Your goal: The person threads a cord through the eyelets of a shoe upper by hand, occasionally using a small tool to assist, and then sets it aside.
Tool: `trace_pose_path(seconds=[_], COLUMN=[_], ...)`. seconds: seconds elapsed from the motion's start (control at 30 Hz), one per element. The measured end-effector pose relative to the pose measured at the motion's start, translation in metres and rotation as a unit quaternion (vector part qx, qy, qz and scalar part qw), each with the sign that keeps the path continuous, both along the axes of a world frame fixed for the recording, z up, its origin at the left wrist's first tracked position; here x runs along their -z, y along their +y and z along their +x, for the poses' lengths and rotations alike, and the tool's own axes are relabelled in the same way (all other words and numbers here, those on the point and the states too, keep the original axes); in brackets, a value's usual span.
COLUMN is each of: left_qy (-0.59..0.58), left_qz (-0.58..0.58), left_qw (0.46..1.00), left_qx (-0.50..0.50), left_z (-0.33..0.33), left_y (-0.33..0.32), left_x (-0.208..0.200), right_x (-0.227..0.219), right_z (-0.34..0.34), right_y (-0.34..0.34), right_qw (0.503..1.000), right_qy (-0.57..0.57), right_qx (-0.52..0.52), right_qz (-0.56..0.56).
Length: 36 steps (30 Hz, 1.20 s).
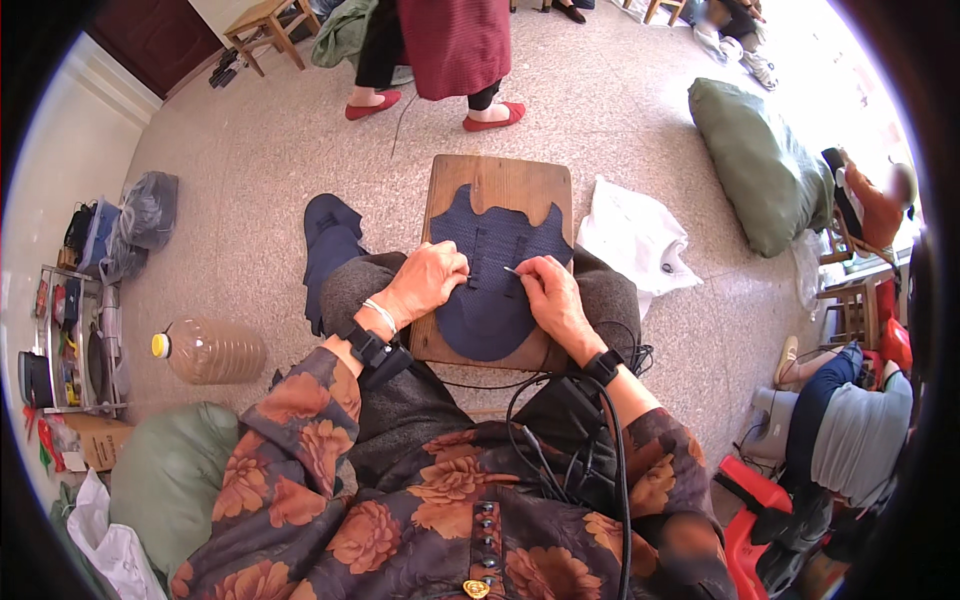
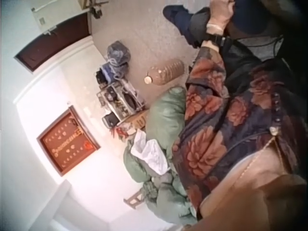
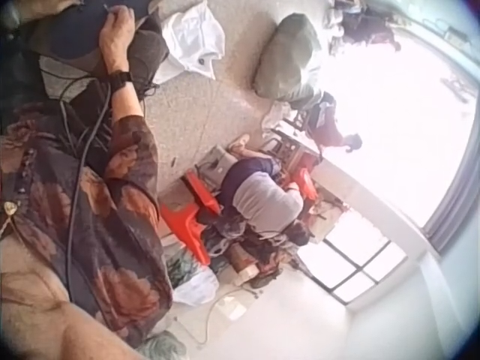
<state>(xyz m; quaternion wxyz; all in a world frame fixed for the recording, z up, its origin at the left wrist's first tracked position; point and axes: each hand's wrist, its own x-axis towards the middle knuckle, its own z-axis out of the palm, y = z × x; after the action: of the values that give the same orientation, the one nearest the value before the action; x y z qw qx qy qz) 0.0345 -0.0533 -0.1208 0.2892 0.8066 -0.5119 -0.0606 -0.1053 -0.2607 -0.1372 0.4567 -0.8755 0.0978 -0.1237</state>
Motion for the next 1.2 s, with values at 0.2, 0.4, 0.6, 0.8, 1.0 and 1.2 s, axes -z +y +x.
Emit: trace_pose_path(seconds=[0.2, 0.4, 0.6, 0.8, 1.0, 1.2], left_qy=[0.067, -0.026, -0.014, -0.058, -0.013, 0.022], left_qz=[-0.043, 0.006, 0.008, -0.034, -0.017, -0.012], left_qw=[0.996, 0.994, 0.996, 0.993, 1.0, 0.998], left_qx=[-0.032, -0.104, -0.083, -0.092, -0.02, -0.052], left_z=[-0.012, -0.015, -0.021, -0.029, -0.042, -0.043], left_y=[0.005, 0.008, -0.011, -0.007, -0.023, -0.031], left_x=[0.003, 0.001, 0.0, -0.008, 0.001, 0.006], right_x=[0.002, 0.005, -0.006, -0.008, -0.003, -0.001], right_z=[-0.001, -0.001, 0.0, -0.009, -0.016, -0.017], right_y=[-0.002, -0.006, -0.004, -0.011, -0.011, -0.014], right_qw=[1.0, 0.998, 0.999, 0.998, 0.996, 0.997], right_qy=[0.005, 0.004, 0.02, 0.04, -0.017, 0.008], right_qx=[-0.003, 0.006, -0.005, -0.001, -0.033, -0.022], right_qz=[0.024, 0.07, 0.044, 0.051, -0.085, -0.072])
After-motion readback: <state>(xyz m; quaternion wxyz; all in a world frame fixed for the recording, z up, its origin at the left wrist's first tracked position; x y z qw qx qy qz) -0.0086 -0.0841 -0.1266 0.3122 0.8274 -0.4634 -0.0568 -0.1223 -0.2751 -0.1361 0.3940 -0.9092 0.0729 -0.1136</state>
